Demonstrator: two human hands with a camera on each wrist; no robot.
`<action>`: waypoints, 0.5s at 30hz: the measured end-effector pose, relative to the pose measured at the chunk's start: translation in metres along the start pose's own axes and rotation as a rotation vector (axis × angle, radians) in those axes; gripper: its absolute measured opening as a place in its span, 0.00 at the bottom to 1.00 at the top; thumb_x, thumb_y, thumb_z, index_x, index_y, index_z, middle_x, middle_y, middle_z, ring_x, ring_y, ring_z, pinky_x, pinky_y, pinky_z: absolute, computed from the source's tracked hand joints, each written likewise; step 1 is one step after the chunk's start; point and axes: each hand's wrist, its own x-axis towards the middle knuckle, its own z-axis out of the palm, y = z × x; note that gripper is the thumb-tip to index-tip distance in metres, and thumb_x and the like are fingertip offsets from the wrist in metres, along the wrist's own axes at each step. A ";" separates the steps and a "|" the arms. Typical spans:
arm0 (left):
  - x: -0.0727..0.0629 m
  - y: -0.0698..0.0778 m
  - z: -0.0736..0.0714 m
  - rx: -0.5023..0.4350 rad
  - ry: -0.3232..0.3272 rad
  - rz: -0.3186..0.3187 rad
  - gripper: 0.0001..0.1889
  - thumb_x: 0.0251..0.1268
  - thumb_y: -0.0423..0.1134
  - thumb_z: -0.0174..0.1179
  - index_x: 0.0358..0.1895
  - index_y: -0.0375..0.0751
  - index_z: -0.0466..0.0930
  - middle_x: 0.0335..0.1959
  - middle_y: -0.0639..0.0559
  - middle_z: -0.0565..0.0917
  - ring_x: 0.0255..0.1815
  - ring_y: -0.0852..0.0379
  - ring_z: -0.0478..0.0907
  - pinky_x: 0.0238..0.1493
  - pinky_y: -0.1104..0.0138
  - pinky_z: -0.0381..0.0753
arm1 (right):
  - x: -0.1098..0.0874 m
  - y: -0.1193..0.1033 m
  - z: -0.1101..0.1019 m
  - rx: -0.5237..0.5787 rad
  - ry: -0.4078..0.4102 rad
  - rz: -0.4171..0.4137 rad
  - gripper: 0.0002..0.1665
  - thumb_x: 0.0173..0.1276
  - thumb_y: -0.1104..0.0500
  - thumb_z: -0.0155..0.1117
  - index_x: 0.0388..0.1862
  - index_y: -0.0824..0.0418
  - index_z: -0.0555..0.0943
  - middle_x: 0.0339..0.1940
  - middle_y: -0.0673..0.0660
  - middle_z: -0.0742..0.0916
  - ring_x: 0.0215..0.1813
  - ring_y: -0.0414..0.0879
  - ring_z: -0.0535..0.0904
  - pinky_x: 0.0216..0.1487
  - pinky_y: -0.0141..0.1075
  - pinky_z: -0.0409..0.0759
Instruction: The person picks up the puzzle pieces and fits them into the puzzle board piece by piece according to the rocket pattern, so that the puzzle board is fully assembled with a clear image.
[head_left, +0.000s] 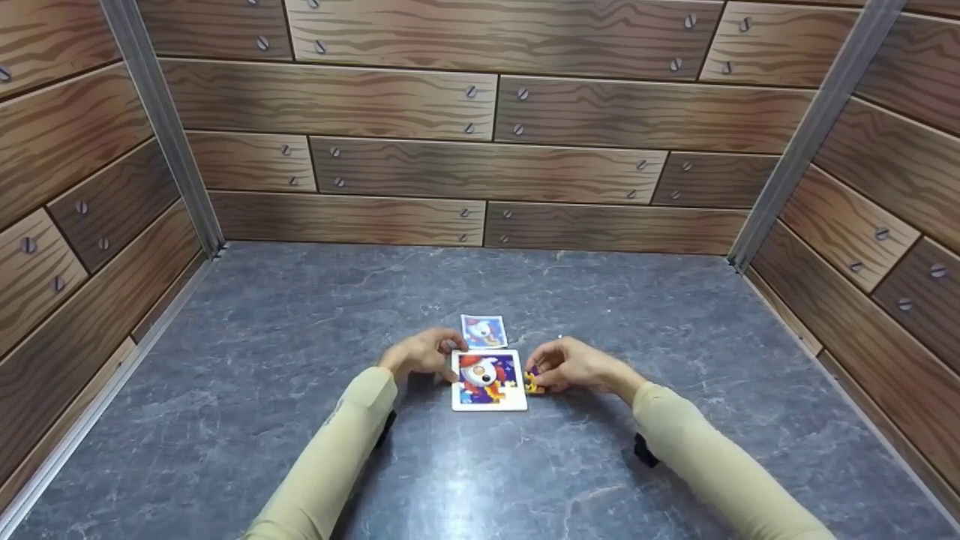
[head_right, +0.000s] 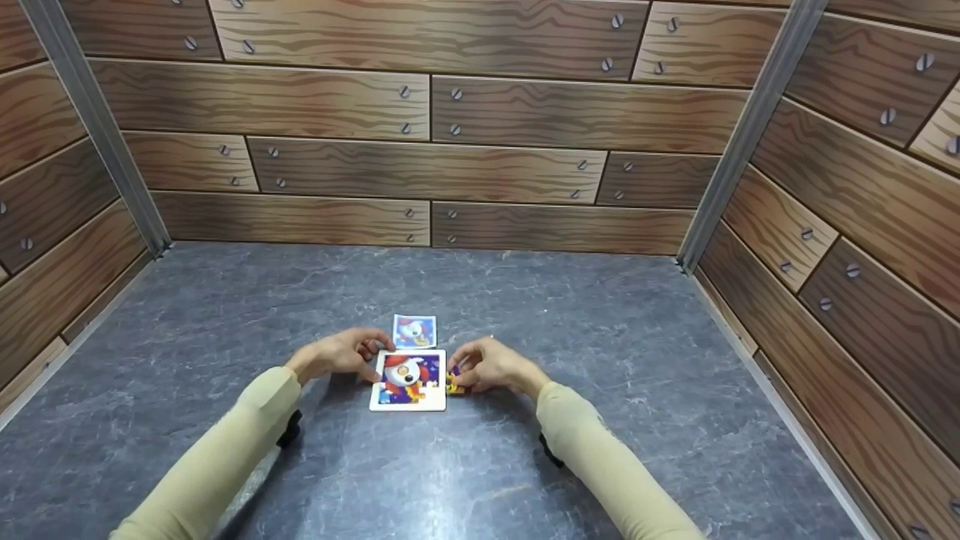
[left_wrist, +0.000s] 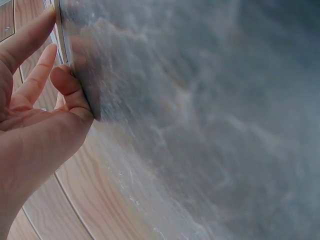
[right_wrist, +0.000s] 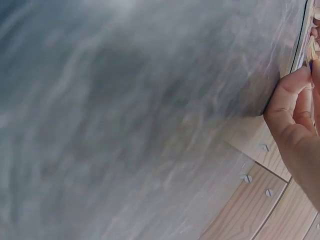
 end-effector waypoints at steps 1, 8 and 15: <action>0.000 0.000 0.000 0.000 -0.001 0.001 0.23 0.48 0.23 0.70 0.49 0.44 0.80 0.36 0.50 0.69 0.39 0.54 0.65 0.41 0.64 0.68 | 0.001 -0.001 0.001 0.004 -0.001 0.002 0.15 0.62 0.66 0.69 0.48 0.64 0.82 0.34 0.53 0.84 0.35 0.42 0.81 0.34 0.32 0.80; 0.001 0.000 0.000 0.016 0.000 0.007 0.23 0.48 0.23 0.70 0.49 0.44 0.80 0.38 0.49 0.70 0.38 0.54 0.66 0.38 0.65 0.69 | 0.004 -0.005 0.008 -0.015 -0.025 -0.036 0.15 0.62 0.67 0.68 0.48 0.67 0.82 0.32 0.51 0.84 0.33 0.40 0.80 0.34 0.31 0.80; -0.001 0.001 0.000 0.010 0.000 0.010 0.24 0.48 0.24 0.70 0.51 0.43 0.79 0.41 0.47 0.74 0.39 0.54 0.67 0.40 0.65 0.68 | 0.007 -0.007 0.013 -0.002 -0.054 -0.085 0.16 0.61 0.69 0.67 0.48 0.70 0.81 0.29 0.50 0.84 0.28 0.39 0.77 0.29 0.29 0.76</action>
